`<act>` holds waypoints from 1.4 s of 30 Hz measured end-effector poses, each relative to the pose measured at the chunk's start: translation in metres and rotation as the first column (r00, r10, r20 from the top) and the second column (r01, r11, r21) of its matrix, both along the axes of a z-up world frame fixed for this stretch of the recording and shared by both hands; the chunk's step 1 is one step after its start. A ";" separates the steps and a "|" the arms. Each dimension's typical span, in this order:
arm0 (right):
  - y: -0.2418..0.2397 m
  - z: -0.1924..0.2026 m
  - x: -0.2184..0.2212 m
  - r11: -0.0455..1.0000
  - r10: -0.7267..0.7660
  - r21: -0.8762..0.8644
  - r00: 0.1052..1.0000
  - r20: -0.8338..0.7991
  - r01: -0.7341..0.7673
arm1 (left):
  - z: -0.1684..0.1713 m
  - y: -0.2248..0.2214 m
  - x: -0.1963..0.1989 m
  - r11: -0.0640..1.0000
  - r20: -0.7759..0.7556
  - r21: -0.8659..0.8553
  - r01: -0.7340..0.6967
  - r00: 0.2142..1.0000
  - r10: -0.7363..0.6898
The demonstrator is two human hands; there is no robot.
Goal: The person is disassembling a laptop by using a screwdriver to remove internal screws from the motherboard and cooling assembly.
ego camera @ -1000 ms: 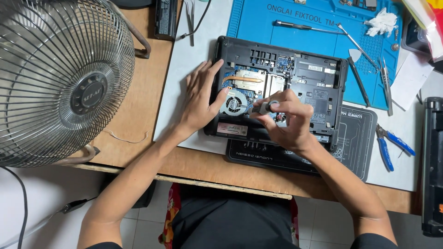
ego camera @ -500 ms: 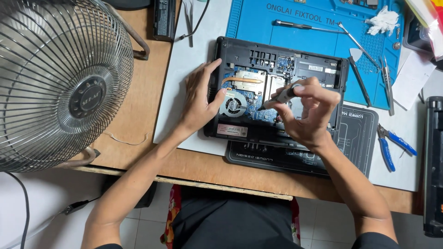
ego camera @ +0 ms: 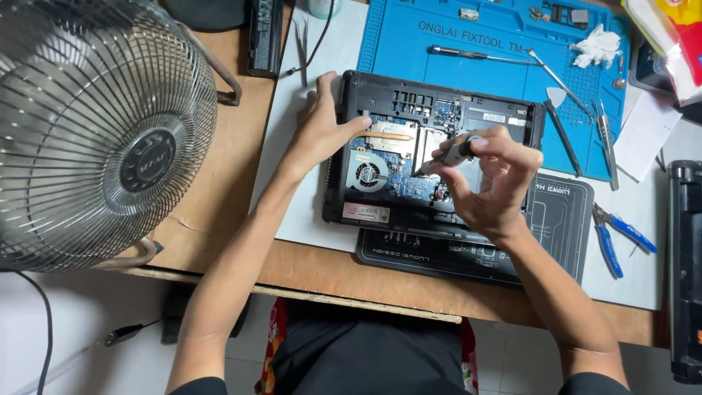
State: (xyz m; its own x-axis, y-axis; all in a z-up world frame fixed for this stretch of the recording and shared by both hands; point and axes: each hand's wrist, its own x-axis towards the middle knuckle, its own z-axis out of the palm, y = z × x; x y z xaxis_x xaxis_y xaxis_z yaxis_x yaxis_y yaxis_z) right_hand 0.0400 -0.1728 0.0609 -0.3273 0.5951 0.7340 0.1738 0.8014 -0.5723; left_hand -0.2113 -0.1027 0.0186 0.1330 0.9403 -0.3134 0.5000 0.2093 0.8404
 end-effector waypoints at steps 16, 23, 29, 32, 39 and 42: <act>-0.017 0.012 -0.016 0.981 0.102 0.159 0.994 0.044 -0.108 | -0.017 0.007 -0.012 0.996 0.552 0.085 0.012 0.832 -0.057; -0.017 0.006 -0.012 0.969 0.172 0.173 0.985 0.030 -0.175 | -0.003 0.003 -0.014 0.933 0.428 0.355 0.066 0.875 -0.225; -0.016 -0.004 -0.010 0.965 0.216 0.143 0.975 0.050 -0.221 | 0.009 -0.001 -0.016 0.886 0.412 0.453 0.099 0.858 -0.307; -0.015 -0.010 -0.012 0.961 0.236 0.132 0.970 0.066 -0.243 | 0.007 0.000 -0.016 0.887 0.408 0.451 0.095 0.862 -0.301; -0.009 -0.011 -0.012 0.962 0.227 0.132 0.967 0.113 -0.241 | 0.001 0.003 -0.015 0.894 0.475 0.437 0.099 0.818 -0.323; -0.008 -0.021 -0.008 0.969 0.202 0.129 0.977 0.060 -0.209 | -0.009 0.007 -0.013 0.928 0.431 0.364 0.076 0.870 -0.240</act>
